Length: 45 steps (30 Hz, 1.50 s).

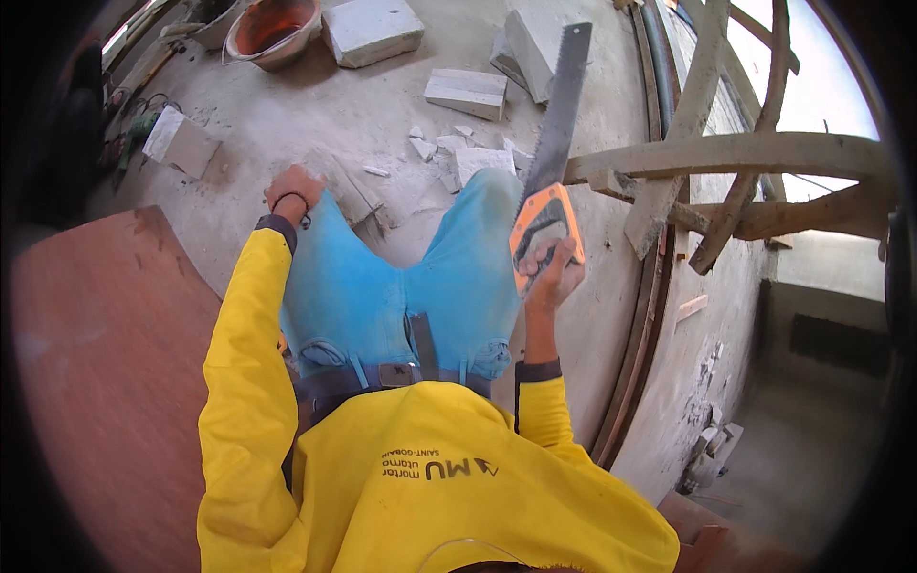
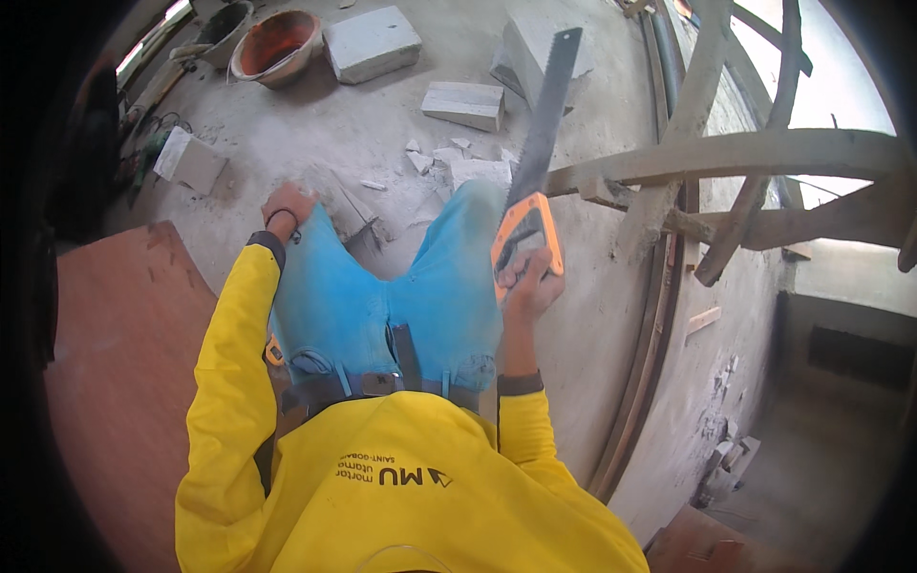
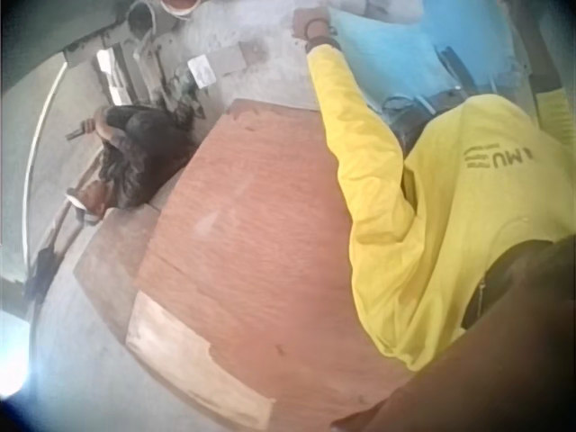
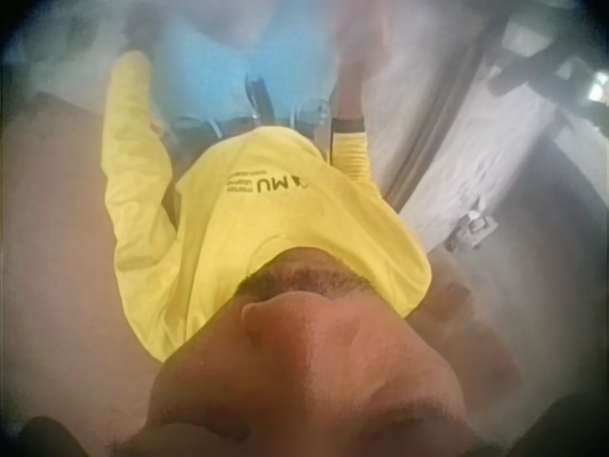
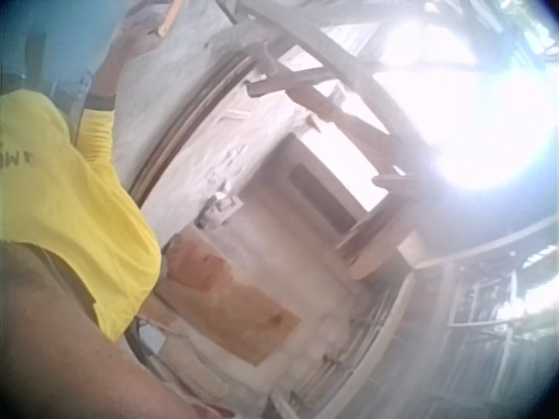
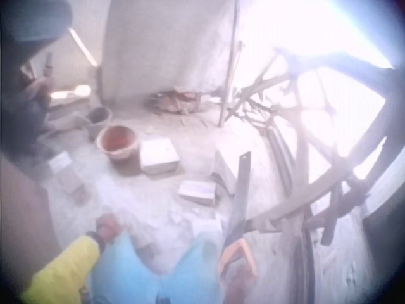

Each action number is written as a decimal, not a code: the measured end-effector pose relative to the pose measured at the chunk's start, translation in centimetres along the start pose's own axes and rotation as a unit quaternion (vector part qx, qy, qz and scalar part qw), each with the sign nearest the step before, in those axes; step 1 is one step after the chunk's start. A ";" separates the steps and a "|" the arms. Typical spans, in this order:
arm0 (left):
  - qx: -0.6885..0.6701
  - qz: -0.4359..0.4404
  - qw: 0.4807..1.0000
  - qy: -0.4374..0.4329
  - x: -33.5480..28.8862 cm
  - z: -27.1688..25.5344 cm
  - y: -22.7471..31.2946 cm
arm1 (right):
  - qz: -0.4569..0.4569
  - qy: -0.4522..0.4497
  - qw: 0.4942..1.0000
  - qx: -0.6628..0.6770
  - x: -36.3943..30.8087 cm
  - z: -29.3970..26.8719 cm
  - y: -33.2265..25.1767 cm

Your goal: The person uses a hand saw to cut a rectangular stone block placed on the floor. They hold the block with one hand and saw back and forth with the other, producing dust and small fragments.

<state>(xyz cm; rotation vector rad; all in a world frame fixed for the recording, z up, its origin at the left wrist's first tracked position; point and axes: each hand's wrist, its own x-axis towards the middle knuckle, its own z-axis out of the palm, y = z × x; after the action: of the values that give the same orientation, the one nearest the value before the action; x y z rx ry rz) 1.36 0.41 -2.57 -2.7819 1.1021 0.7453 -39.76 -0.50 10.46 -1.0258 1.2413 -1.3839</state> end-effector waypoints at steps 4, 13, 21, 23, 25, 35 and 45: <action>0.010 -0.007 1.000 -0.017 -1.3 -1.1 1.0 | 0.022 0.030 0.999 -0.013 -3.1 -0.8 -1.2; 0.002 -0.003 1.000 -0.009 -1.3 -1.2 0.6 | 0.008 -0.025 1.000 0.015 -0.2 0.4 -0.5; 0.017 -0.009 1.000 -0.024 -1.4 -1.4 1.2 | 0.018 0.008 1.000 -0.011 -4.8 -1.5 -1.6; 0.017 -0.013 0.999 -0.026 -1.3 -1.1 1.1 | 0.019 0.007 1.000 -0.007 -4.7 -1.6 -1.7; 0.028 -0.017 0.999 -0.036 -1.3 -1.4 1.3 | 0.026 0.008 1.000 0.000 -3.6 -0.7 -1.7; 0.009 -0.008 1.000 -0.015 -1.0 -1.1 0.8 | 0.037 -0.005 0.999 -0.003 -3.2 -1.3 -1.6; 0.014 -0.006 1.000 -0.028 -0.7 -1.0 0.8 | 0.048 0.002 0.999 0.006 -2.9 -0.3 -2.0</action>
<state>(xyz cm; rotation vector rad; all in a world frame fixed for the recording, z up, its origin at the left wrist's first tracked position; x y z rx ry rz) 0.79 -0.01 -1.23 -2.7249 1.0772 0.7942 -39.83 2.37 12.46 -0.9439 1.2679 -1.3184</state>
